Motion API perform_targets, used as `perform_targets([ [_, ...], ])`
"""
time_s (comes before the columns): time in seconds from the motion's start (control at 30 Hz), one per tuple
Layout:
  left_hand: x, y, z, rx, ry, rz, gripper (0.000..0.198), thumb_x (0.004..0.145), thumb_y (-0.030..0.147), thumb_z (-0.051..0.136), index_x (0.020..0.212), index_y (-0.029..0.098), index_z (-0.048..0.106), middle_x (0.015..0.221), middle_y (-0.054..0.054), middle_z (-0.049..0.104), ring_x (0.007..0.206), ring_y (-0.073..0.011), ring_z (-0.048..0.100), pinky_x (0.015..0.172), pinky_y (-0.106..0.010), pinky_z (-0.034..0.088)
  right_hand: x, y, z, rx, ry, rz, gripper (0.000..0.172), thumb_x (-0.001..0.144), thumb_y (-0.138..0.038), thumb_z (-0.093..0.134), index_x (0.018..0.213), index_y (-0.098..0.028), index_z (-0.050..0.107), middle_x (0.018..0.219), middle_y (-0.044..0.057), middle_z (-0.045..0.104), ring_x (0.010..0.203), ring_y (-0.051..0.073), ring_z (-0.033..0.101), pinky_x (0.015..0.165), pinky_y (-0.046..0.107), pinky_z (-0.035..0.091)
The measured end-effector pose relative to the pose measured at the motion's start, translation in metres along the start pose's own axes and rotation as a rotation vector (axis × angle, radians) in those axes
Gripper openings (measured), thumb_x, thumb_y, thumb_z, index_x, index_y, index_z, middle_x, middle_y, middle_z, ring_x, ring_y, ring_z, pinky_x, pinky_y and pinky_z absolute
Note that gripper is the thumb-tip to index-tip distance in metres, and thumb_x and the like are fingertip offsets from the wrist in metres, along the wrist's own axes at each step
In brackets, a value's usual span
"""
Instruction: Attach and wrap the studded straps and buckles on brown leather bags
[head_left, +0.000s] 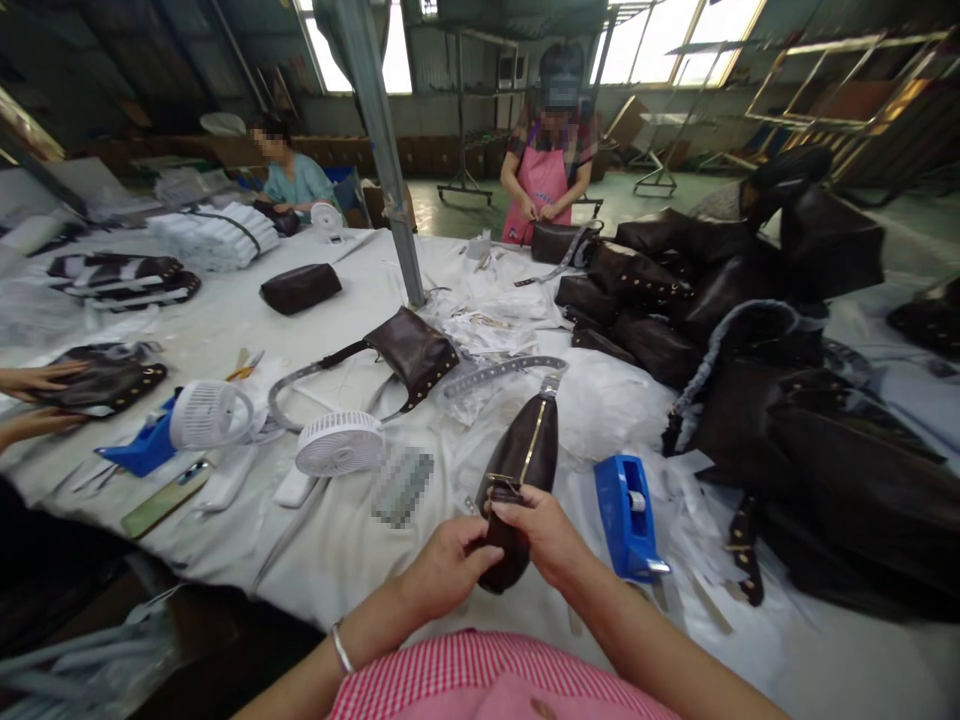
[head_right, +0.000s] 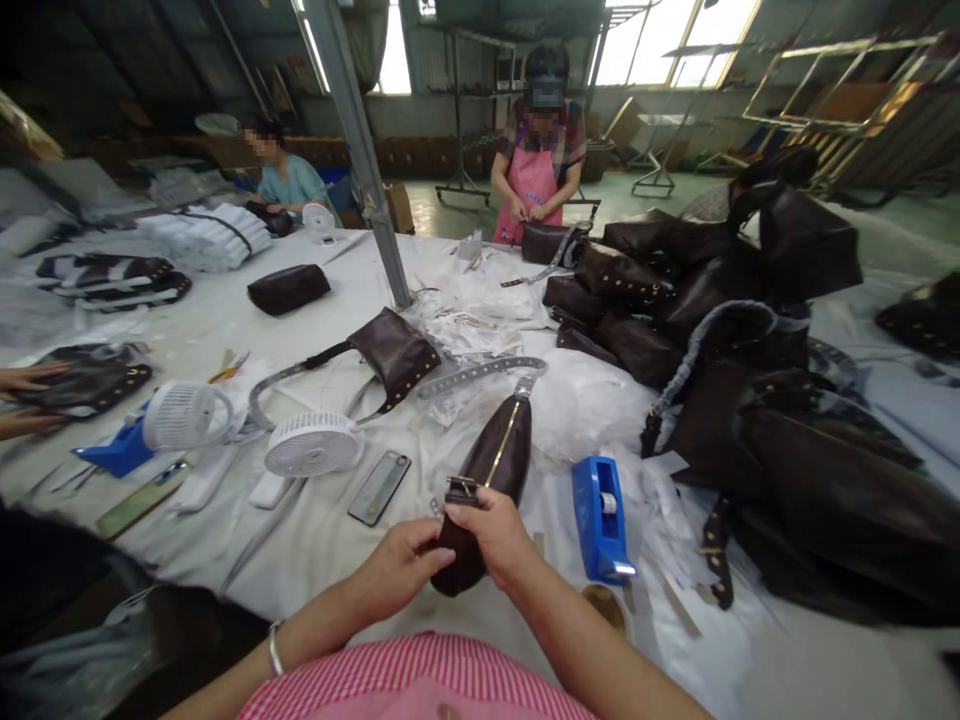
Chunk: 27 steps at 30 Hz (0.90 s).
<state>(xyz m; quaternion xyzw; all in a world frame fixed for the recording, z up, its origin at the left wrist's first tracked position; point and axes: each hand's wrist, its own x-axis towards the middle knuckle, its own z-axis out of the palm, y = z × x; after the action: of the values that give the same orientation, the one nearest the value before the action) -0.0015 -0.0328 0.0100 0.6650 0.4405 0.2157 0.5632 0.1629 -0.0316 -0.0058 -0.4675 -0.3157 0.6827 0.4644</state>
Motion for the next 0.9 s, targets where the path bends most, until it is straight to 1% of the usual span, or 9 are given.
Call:
perform_targets([
  [0.13, -0.009, -0.011, -0.016, 0.02, 0.038, 0.039, 0.017, 0.086, 0.03, 0.059, 0.084, 0.017, 0.07, 0.084, -0.004, 0.067, 0.081, -0.0181, 0.059, 0.077, -0.027, 0.044, -0.018, -0.031, 0.0, -0.322, -0.043, -0.318, 0.024, 0.081, -0.022, 0.068, 0.104, -0.023, 0.073, 0.098, 0.005, 0.072, 0.09, 0.02, 0.065, 0.084, 0.034, 0.051],
  [0.27, -0.015, -0.025, -0.025, -0.095, 0.113, -0.141, 0.024, 0.086, 0.038, 0.06, 0.082, 0.015, 0.068, 0.077, -0.004, 0.066, 0.073, -0.0172, 0.058, 0.07, -0.027, 0.045, -0.032, -0.036, 0.0, -0.658, -0.199, -0.733, 0.044, 0.087, -0.008, 0.052, 0.12, -0.032, 0.066, 0.108, 0.005, 0.068, 0.098, 0.02, 0.063, 0.087, 0.036, 0.052],
  [0.33, -0.015, -0.021, -0.026, -0.188, 0.079, -0.104, 0.025, 0.086, 0.038, 0.062, 0.091, 0.015, 0.069, 0.087, -0.006, 0.068, 0.081, -0.0191, 0.06, 0.076, -0.029, 0.047, -0.031, -0.031, 0.001, -0.725, -0.255, -0.815, 0.052, 0.087, -0.005, 0.048, 0.128, -0.033, 0.061, 0.113, 0.006, 0.067, 0.1, 0.02, 0.063, 0.087, 0.037, 0.052],
  [0.43, -0.009, -0.003, -0.023, -0.294, -0.009, 0.041, 0.032, 0.082, 0.036, 0.067, 0.107, 0.016, 0.065, 0.105, -0.009, 0.067, 0.095, -0.022, 0.061, 0.088, -0.032, 0.047, -0.022, -0.024, 0.004, -0.75, -0.179, -0.771, 0.048, 0.087, -0.009, 0.052, 0.13, -0.029, 0.059, 0.118, 0.008, 0.067, 0.107, 0.022, 0.062, 0.094, 0.04, 0.051],
  [0.53, 0.002, 0.012, -0.015, -0.305, -0.064, 0.027, 0.028, 0.084, 0.036, 0.064, 0.102, 0.015, 0.065, 0.096, -0.008, 0.068, 0.086, -0.02, 0.062, 0.08, -0.03, 0.05, -0.013, -0.021, 0.01, -0.631, -0.006, -0.59, 0.033, 0.086, -0.022, 0.062, 0.118, -0.026, 0.067, 0.116, 0.009, 0.068, 0.11, 0.026, 0.063, 0.096, 0.042, 0.051],
  [0.63, 0.01, 0.014, -0.005, -0.315, -0.115, -0.084, 0.029, 0.093, 0.039, 0.051, 0.085, 0.014, 0.064, 0.075, -0.006, 0.067, 0.069, -0.0162, 0.061, 0.066, -0.026, 0.049, -0.007, -0.021, 0.018, -0.396, 0.083, -0.279, 0.035, 0.077, -0.033, 0.073, 0.11, -0.023, 0.069, 0.091, 0.005, 0.072, 0.074, 0.023, 0.069, 0.065, 0.035, 0.059],
  [0.7, 0.011, 0.011, -0.002, -0.321, -0.176, -0.106, 0.033, 0.094, 0.038, 0.048, 0.079, 0.014, 0.063, 0.071, -0.005, 0.066, 0.066, -0.015, 0.059, 0.066, -0.026, 0.047, -0.004, -0.022, 0.02, -0.267, 0.146, -0.138, 0.04, 0.072, -0.038, 0.076, 0.107, -0.021, 0.069, 0.077, 0.002, 0.069, 0.055, 0.017, 0.062, 0.05, 0.03, 0.054],
  [0.8, 0.007, 0.005, -0.004, -0.32, -0.29, -0.096, 0.035, 0.093, 0.038, 0.05, 0.072, 0.014, 0.064, 0.068, -0.003, 0.064, 0.065, -0.0133, 0.057, 0.066, -0.024, 0.045, 0.002, -0.025, 0.019, -0.258, 0.244, -0.138, 0.031, 0.074, -0.044, 0.074, 0.09, -0.017, 0.071, 0.073, 0.002, 0.069, 0.061, 0.016, 0.061, 0.058, 0.027, 0.052],
  [0.9, 0.002, 0.003, -0.01, -0.397, -0.349, -0.096, 0.035, 0.088, 0.047, 0.058, 0.077, 0.015, 0.063, 0.068, -0.003, 0.063, 0.064, -0.013, 0.056, 0.065, -0.024, 0.044, 0.004, -0.028, 0.016, -0.345, 0.239, -0.147, 0.034, 0.078, -0.049, 0.069, 0.074, -0.016, 0.071, 0.068, 0.002, 0.067, 0.064, 0.016, 0.059, 0.06, 0.026, 0.049],
])
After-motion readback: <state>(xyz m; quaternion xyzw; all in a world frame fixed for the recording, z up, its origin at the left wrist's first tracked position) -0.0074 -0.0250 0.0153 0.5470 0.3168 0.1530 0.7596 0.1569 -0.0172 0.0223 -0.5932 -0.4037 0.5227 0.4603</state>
